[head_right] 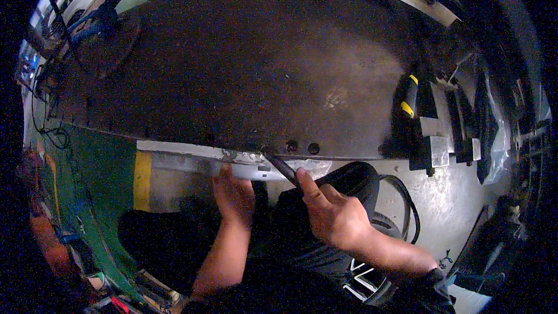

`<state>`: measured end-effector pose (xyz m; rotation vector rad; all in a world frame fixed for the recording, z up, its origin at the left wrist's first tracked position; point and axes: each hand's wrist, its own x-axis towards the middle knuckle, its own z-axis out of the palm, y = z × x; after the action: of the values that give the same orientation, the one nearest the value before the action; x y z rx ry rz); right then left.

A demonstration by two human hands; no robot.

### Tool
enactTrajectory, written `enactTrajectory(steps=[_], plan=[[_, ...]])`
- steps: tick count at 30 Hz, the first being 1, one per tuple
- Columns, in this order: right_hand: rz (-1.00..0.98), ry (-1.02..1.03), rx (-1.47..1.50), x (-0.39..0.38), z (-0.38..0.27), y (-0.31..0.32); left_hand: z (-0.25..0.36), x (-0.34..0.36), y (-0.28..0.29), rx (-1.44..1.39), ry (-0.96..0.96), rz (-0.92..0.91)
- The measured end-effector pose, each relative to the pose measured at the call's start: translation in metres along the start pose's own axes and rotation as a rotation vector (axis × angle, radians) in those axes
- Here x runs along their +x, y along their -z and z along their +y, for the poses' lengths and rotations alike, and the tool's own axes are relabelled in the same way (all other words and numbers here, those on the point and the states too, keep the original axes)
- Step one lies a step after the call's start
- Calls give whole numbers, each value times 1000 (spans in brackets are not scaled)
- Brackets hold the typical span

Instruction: The person uses a hammer to repeatedly strike and flatten a white metal car panel on a workbench. They reposition the panel several times, flip it over, and continue hammering different sections to straighten the metal.

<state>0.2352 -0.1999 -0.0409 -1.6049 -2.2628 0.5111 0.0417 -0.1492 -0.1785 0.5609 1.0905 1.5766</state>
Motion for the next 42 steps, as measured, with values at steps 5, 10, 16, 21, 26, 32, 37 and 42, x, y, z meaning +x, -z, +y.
enactTrajectory(steps=[5,10,16,21,26,32,37,42], plan=[[10,-43,34,0,-1,-3,8,-16,-28,-126,-106,211],[51,-22,65,-2,-1,1,2,-12,-30,222,-40,322],[166,-57,132,-16,9,17,23,-11,-53,63,23,373],[29,-21,110,-17,4,36,21,-7,-49,133,-74,358],[-91,133,22,8,-5,52,17,-2,-41,160,-110,393],[-298,58,-108,29,-8,67,13,8,-31,116,-89,291],[-585,-13,-292,58,-27,84,17,8,-32,46,-78,297],[-109,229,-209,36,-18,81,14,10,-31,1,-38,300]])
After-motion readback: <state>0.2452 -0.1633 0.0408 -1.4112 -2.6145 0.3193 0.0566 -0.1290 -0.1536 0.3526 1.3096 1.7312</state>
